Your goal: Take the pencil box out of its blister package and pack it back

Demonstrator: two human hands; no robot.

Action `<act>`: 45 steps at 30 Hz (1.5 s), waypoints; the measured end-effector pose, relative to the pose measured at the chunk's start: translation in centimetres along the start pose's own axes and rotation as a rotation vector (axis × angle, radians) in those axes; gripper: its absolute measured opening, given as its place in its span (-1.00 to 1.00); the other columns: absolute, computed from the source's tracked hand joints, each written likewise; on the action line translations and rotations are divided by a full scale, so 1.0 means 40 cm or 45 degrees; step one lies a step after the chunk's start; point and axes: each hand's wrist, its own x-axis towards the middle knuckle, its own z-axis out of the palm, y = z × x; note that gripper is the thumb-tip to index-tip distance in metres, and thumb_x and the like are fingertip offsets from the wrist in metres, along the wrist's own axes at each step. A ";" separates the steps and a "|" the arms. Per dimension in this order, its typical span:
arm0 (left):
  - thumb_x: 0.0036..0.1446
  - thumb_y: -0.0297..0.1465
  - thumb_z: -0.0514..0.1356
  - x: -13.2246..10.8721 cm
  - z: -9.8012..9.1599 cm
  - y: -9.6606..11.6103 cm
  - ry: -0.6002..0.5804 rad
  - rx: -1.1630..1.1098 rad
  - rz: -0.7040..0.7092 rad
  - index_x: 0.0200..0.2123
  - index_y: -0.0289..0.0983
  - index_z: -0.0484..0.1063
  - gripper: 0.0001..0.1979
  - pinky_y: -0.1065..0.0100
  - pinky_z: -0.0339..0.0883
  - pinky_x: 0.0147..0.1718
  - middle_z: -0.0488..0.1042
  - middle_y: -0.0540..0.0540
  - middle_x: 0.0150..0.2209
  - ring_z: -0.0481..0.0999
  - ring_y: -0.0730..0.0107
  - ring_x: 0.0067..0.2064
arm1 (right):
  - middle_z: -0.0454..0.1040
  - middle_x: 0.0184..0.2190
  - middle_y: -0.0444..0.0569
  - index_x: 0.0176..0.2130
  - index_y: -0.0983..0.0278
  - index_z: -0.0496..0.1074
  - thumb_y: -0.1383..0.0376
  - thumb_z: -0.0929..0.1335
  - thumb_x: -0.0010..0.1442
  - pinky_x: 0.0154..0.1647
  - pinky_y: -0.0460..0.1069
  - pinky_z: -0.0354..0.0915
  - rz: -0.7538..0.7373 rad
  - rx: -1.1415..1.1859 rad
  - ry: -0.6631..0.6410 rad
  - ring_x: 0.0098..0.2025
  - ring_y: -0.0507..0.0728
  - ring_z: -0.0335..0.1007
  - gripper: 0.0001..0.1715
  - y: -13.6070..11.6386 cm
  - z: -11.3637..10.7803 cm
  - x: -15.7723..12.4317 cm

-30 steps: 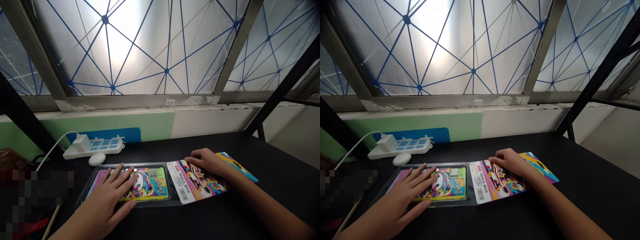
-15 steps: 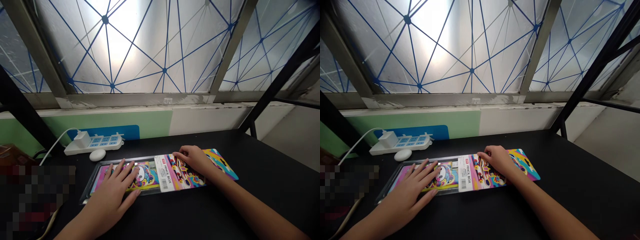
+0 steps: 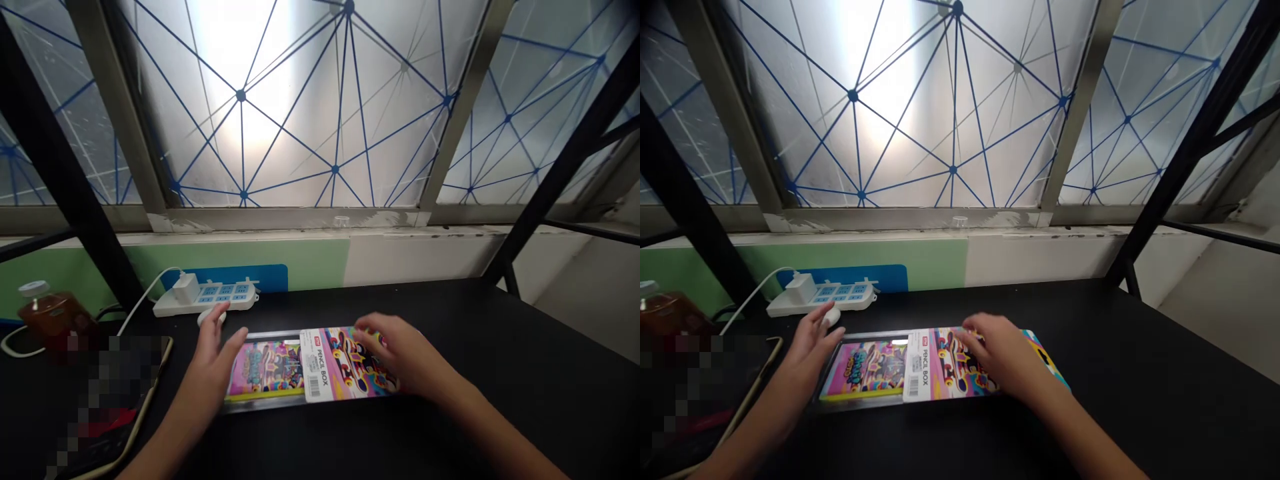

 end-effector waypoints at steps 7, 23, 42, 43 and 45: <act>0.42 -0.15 -0.01 0.003 0.022 -0.008 0.007 -0.279 -0.290 0.29 0.00 0.09 -0.57 0.01 0.50 0.05 0.02 -0.21 0.49 0.25 -0.03 0.42 | 0.16 0.42 0.32 0.40 0.29 0.27 -0.34 0.43 0.07 0.34 0.48 0.17 -0.096 -0.030 -0.161 0.44 0.65 0.00 0.19 -0.147 0.147 -0.113; 0.43 -0.23 0.20 -0.002 0.021 -0.004 0.004 -0.493 -0.506 0.25 -0.20 0.33 -0.60 0.04 0.52 -0.02 0.41 -0.22 0.23 0.56 0.11 0.07 | 0.46 0.23 0.22 -0.02 0.22 0.56 -0.16 0.34 0.21 0.37 0.34 0.13 0.208 0.322 0.062 0.30 0.46 0.32 -0.39 0.041 0.011 0.022; 0.15 -0.57 0.39 -0.020 0.044 -0.022 0.186 -0.450 -0.442 0.19 -0.07 0.31 -0.39 0.26 0.60 -0.32 0.22 -0.11 0.04 0.61 0.35 -0.24 | 0.65 -0.11 0.02 0.06 0.14 0.42 -0.08 0.48 0.14 -0.05 0.14 0.56 0.676 1.348 -0.084 -0.04 0.31 0.64 -0.40 0.091 0.066 0.009; 0.14 -0.57 0.40 -0.020 0.045 -0.024 0.191 -0.452 -0.442 0.18 -0.07 0.31 -0.40 0.27 0.60 -0.34 0.22 -0.11 0.03 0.61 0.35 -0.25 | 0.65 -0.11 0.00 0.06 0.13 0.41 -0.04 0.53 0.09 -0.07 0.14 0.57 0.669 1.374 -0.092 -0.06 0.31 0.65 -0.36 0.098 0.066 0.009; 0.12 -0.58 0.42 -0.020 0.046 -0.026 0.201 -0.458 -0.448 0.16 -0.07 0.33 -0.39 0.27 0.59 -0.35 0.23 -0.11 0.02 0.61 0.34 -0.25 | 0.64 -0.09 -0.03 0.07 0.11 0.41 0.03 0.60 0.00 -0.09 0.12 0.59 0.654 1.417 -0.093 -0.08 0.29 0.65 -0.29 0.110 0.068 0.009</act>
